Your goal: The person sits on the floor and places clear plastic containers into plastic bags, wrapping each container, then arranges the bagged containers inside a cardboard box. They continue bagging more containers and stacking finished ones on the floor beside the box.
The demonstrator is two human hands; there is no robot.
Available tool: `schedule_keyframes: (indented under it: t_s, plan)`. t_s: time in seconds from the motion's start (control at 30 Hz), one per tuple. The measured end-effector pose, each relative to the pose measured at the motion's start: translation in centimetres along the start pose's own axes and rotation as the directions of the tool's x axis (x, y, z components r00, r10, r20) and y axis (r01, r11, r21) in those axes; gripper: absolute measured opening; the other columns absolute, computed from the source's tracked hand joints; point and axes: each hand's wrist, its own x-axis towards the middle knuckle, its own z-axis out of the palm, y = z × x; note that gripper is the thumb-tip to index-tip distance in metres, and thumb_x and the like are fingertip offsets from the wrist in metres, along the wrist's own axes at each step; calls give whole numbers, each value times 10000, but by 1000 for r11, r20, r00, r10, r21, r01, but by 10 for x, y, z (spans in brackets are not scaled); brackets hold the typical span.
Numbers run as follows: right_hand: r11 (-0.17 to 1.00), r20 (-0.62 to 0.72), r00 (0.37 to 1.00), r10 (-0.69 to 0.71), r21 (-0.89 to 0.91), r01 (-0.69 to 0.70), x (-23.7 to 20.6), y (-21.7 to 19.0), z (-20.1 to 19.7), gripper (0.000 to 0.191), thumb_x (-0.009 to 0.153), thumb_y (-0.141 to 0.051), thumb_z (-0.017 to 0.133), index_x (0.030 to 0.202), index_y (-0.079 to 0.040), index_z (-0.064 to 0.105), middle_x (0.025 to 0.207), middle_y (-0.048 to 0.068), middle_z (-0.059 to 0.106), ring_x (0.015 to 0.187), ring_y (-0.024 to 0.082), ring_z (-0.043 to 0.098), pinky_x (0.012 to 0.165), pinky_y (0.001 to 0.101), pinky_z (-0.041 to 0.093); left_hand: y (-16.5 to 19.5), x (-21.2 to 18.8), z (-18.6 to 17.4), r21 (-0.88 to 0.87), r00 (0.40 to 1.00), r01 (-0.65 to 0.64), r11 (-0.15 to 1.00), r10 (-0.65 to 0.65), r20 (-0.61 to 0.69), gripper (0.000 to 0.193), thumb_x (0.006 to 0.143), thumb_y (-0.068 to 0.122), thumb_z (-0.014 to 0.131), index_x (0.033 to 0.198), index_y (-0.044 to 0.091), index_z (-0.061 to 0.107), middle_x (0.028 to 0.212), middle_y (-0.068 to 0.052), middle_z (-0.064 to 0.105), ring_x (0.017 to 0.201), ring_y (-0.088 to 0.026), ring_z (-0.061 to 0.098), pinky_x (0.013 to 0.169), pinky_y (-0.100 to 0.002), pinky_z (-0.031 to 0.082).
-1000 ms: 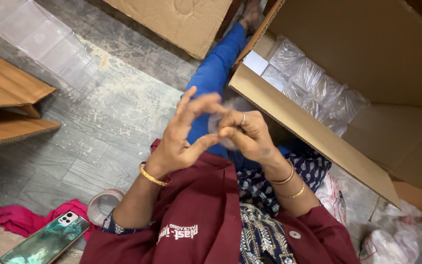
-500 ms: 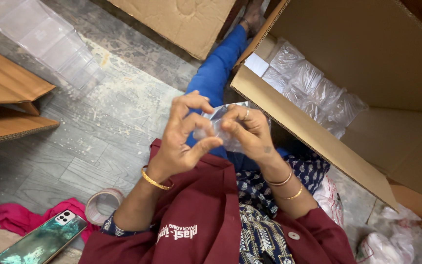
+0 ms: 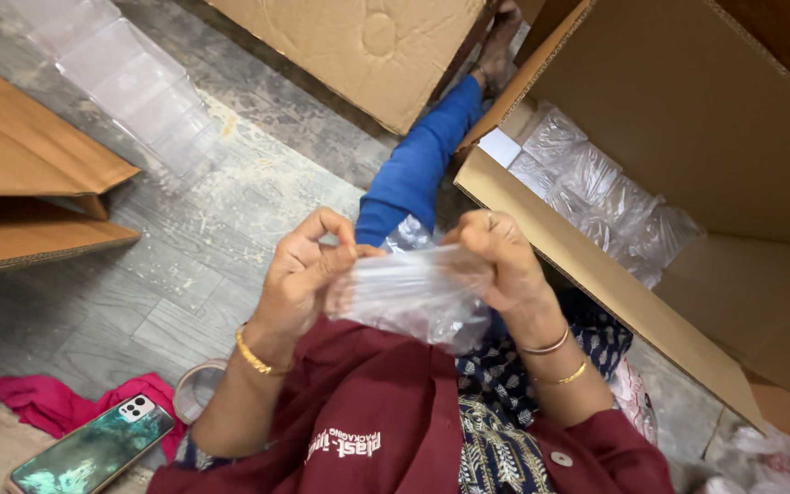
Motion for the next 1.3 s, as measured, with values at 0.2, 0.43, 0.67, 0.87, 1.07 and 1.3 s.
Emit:
schedule_keyframes:
  t_s: [0.2, 0.43, 0.67, 0.87, 1.07, 1.3]
  plan:
    - [978, 191, 975, 114, -193, -77, 11, -14, 3, 387, 886, 57, 717, 715, -117, 415, 699, -18, 449, 643, 96, 391, 558, 286, 276, 41, -23, -7, 193, 993, 5, 981, -27, 114, 238, 1015, 29, 657, 1192, -69, 531, 702, -110, 670, 564, -116, 602, 739, -270, 527]
    - [666, -2, 972, -235, -729, 160, 91, 14, 14, 294, 836, -11, 706, 752, -114, 444, 746, -55, 472, 668, 45, 437, 546, 236, 356, 58, -9, -37, 773, 854, -223, 594, 501, -139, 152, 857, -11, 683, 711, -19, 640, 1091, -7, 636, 675, -97, 599, 601, -245, 478]
    - [479, 89, 874, -478, -808, 344, 263, 96, 28, 179, 957, -225, 733, 1027, -83, 650, 850, -34, 587, 793, 72, 532, 680, 259, 470, 64, 79, -109, 895, 358, -280, 347, 903, -239, 183, 965, 17, 693, 1008, -4, 517, 967, -65, 572, 692, -113, 506, 610, -296, 416]
    - [771, -11, 974, -225, -613, 171, 334, 162, 63, 265, 993, -276, 654, 1163, -76, 696, 944, 8, 674, 868, 93, 609, 749, 289, 537, 79, 108, -190, 949, 111, -96, 300, 951, -289, 332, 1020, 54, 673, 1280, 27, 469, 1052, -124, 617, 922, -221, 626, 787, -359, 512]
    - [858, -53, 994, -91, -510, 52, 350, 193, 70, 340, 1008, -251, 578, 1313, -113, 632, 1175, 26, 712, 1003, 108, 653, 826, 283, 547, 82, 115, -232, 878, 223, 152, 454, 850, -478, 198, 1074, 203, 556, 1165, 27, 543, 1084, -104, 625, 972, -243, 607, 868, -391, 466]
    - [792, -25, 944, -329, -552, 261, 305, 193, 41, 207, 1040, -236, 659, 1060, -37, 711, 894, -12, 664, 806, 67, 576, 672, 250, 483, 49, 77, -201, 817, 320, -263, 513, 845, -427, 79, 1110, 106, 512, 1091, 30, 521, 1035, -52, 545, 972, -152, 512, 933, -329, 475]
